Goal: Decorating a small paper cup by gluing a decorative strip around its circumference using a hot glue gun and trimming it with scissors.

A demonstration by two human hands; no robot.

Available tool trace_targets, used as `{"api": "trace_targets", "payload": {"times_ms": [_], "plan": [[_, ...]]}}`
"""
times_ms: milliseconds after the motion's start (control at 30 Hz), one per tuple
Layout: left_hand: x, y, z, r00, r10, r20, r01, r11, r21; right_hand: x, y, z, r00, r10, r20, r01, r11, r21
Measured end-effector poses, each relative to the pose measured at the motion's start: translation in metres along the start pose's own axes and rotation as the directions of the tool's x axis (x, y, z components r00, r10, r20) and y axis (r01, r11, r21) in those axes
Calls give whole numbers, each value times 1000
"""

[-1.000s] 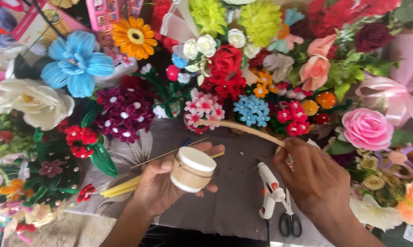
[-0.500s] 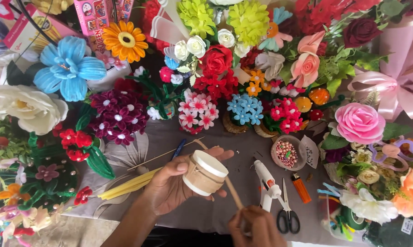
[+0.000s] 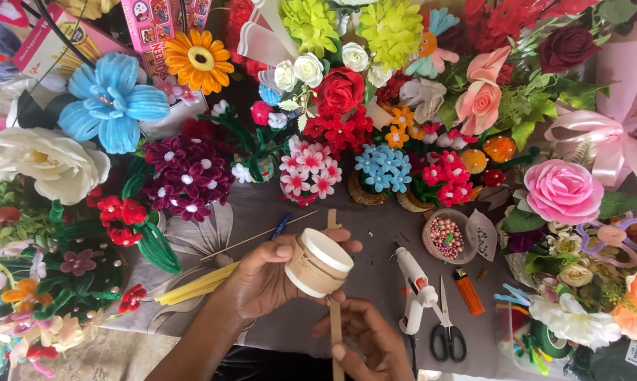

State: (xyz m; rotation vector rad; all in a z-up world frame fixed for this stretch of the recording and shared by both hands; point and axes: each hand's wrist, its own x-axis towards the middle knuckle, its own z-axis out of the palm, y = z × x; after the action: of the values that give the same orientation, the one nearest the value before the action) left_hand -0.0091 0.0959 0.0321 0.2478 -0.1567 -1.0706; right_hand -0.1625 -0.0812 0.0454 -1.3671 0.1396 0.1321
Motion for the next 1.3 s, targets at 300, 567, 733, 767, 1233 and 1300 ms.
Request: {"api": "trace_targets", "payload": {"times_ms": [300, 567, 733, 767, 1233, 1300], "plan": [[-6, 15, -11, 997, 74, 16, -75, 992, 97, 1, 64, -6, 616, -736, -282, 496, 640, -587], [-7, 20, 7, 997, -5, 72, -29, 891, 453, 21, 5, 10, 950, -163, -267, 115, 975, -189], [-5, 17, 19, 1000, -15, 11, 7, 860, 511, 31, 6, 15, 981, 20, -192, -33, 997, -63], [-4, 17, 21, 1000, -10, 10, 3, 873, 488, 31, 8, 14, 980, -12, -198, 4, 999, -40], [34, 23, 32, 943, 146, -300, 40, 843, 537, -23, -58, -49, 912, 69, -405, -130, 984, -125], [47, 23, 43, 927, 191, -323, 37, 810, 586, -21, -89, -47, 869, -10, -494, -244, 861, -446]]}}
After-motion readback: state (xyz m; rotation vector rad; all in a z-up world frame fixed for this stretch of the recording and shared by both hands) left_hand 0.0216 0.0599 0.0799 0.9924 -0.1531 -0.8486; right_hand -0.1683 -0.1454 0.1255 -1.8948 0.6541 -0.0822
